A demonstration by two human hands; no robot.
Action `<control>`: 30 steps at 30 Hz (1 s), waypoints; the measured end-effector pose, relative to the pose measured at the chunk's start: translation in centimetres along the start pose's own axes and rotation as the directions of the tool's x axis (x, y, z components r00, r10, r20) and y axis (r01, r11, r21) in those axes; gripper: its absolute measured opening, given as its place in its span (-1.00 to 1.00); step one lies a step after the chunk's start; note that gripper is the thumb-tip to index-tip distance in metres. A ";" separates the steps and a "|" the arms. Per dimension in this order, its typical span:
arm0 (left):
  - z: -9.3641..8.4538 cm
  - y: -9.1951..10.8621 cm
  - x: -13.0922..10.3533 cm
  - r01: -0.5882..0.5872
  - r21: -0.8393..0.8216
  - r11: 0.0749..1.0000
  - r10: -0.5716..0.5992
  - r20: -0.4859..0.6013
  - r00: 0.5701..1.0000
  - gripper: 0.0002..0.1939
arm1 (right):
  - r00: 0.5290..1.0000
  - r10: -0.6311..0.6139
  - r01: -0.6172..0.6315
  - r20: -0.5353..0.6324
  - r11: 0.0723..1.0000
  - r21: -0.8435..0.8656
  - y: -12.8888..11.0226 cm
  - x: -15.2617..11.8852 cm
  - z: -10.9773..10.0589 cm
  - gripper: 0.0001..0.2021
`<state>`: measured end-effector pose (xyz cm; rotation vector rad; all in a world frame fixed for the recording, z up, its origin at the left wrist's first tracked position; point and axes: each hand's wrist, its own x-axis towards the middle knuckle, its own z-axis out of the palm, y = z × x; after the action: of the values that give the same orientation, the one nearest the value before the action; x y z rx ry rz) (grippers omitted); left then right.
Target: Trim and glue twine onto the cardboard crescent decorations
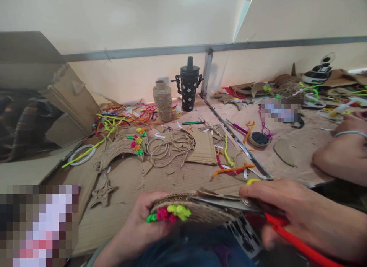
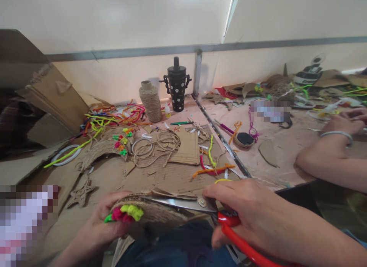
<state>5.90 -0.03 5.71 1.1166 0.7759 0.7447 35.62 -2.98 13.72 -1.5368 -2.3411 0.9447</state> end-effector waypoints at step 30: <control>0.1 0.7 -0.6 0.033 0.200 0.979 -0.042 0.043 0.998 -0.71 | 0.991 0.084 -0.082 0.103 0.996 -0.020 -0.5 -0.1 -0.6 -0.75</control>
<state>5.61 -0.37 6.54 1.2917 0.8427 0.6161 35.57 -2.96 14.47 -1.6406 -2.3760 1.0512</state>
